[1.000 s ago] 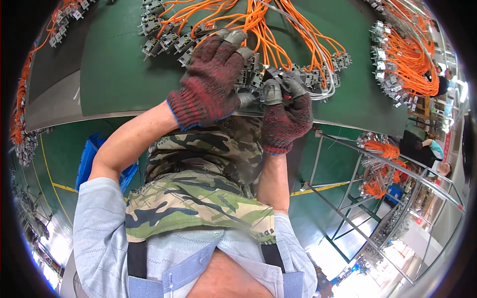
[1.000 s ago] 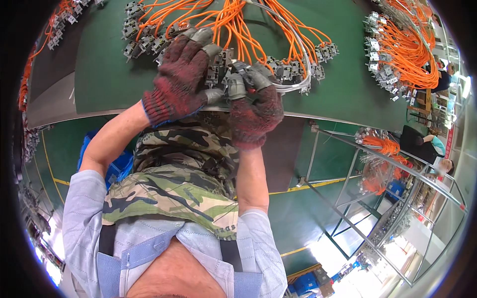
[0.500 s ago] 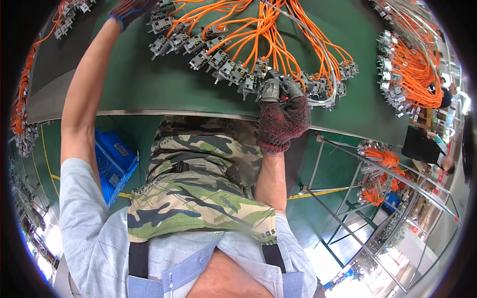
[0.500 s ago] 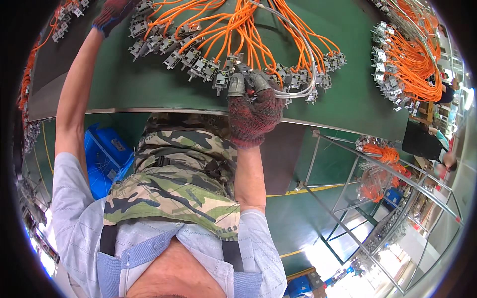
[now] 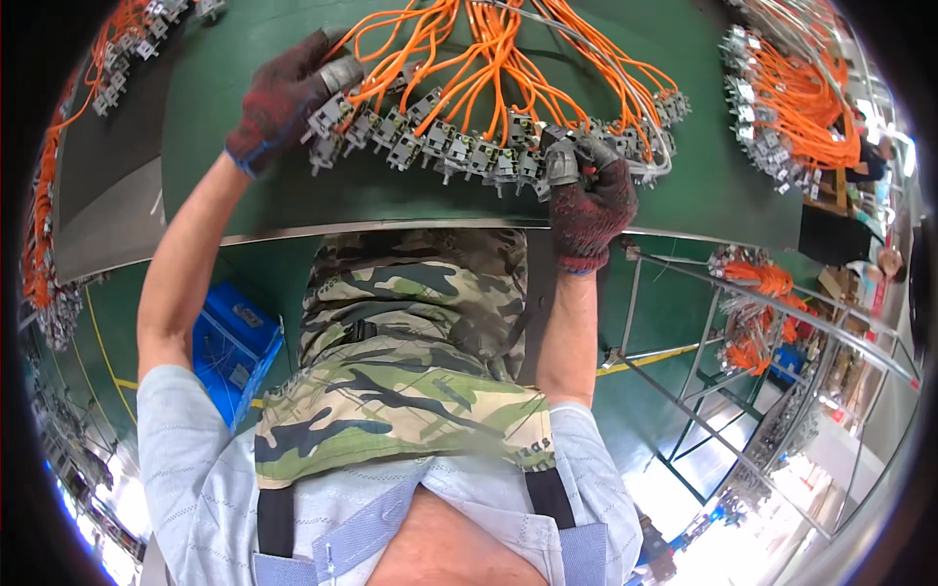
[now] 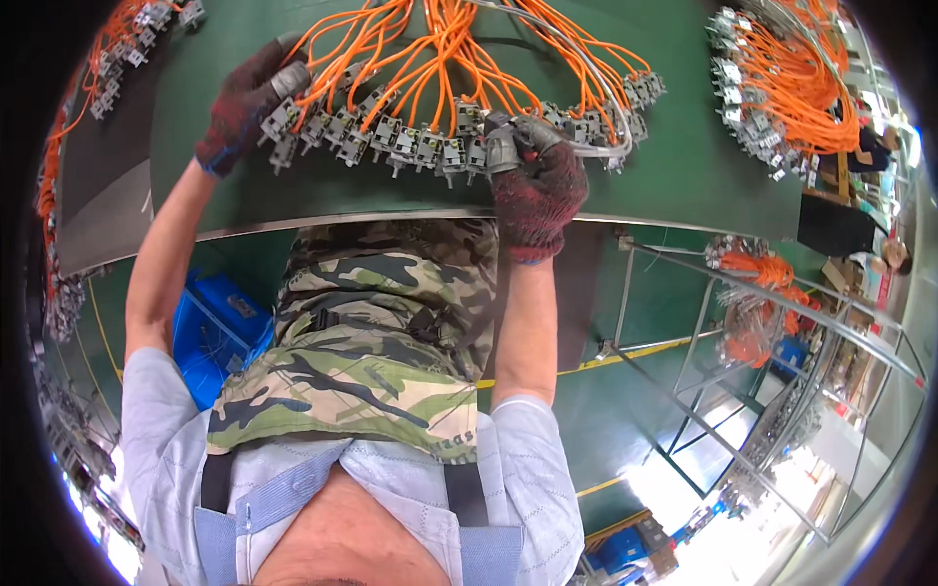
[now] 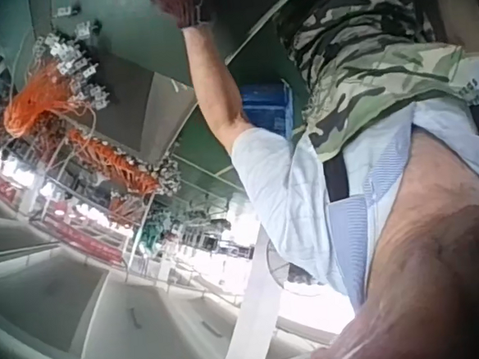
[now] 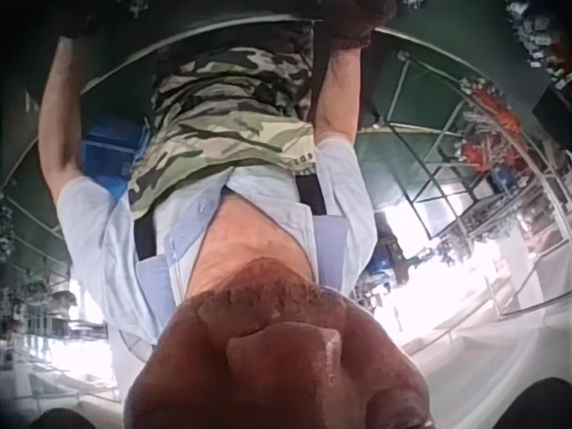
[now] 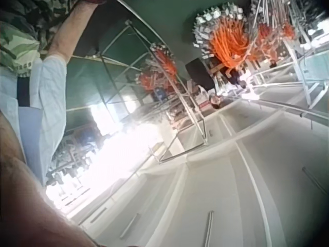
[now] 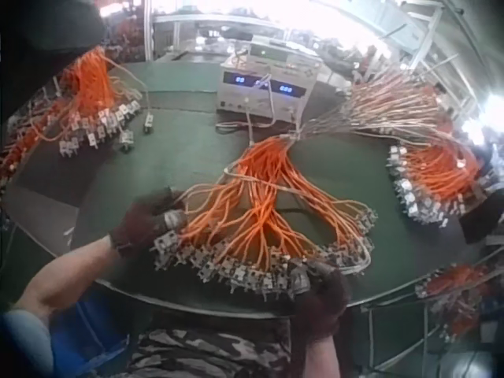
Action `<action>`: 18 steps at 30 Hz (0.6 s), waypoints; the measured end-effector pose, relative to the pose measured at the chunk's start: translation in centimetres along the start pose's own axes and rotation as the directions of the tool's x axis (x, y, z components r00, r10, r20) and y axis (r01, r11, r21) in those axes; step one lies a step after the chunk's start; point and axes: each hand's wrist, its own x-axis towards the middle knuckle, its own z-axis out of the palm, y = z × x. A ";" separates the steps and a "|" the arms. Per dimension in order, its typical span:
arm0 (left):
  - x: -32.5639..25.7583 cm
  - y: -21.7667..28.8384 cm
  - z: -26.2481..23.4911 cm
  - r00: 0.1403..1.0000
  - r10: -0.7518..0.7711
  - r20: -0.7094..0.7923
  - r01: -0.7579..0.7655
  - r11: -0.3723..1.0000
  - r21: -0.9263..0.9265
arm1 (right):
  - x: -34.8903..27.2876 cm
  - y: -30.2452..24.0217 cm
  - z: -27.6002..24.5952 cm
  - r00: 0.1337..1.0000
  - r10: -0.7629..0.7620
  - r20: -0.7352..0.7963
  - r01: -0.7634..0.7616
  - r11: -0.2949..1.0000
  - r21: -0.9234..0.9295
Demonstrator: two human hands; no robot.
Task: Assembling or inspecting electrical wire harnesses at a factory workbench.
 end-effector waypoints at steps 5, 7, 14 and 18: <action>-3.4 4.8 5.9 0.993 -0.062 -0.103 0.076 0.987 0.141 | 2.1 3.3 -3.0 0.985 0.170 0.029 -0.173 0.977 0.121; -4.2 5.7 8.4 0.986 -0.034 -0.164 0.044 0.998 0.056 | 3.2 4.0 -4.2 0.978 0.207 0.022 -0.208 0.969 0.135; -5.8 6.6 9.0 0.931 0.285 -0.230 -0.180 0.903 0.390 | 2.9 2.4 -8.7 0.945 0.324 -0.039 -0.304 0.916 0.261; -7.4 11.1 8.2 0.856 0.513 0.059 -0.453 0.691 0.563 | 2.3 2.8 -9.0 0.917 0.396 0.042 -0.393 0.883 0.257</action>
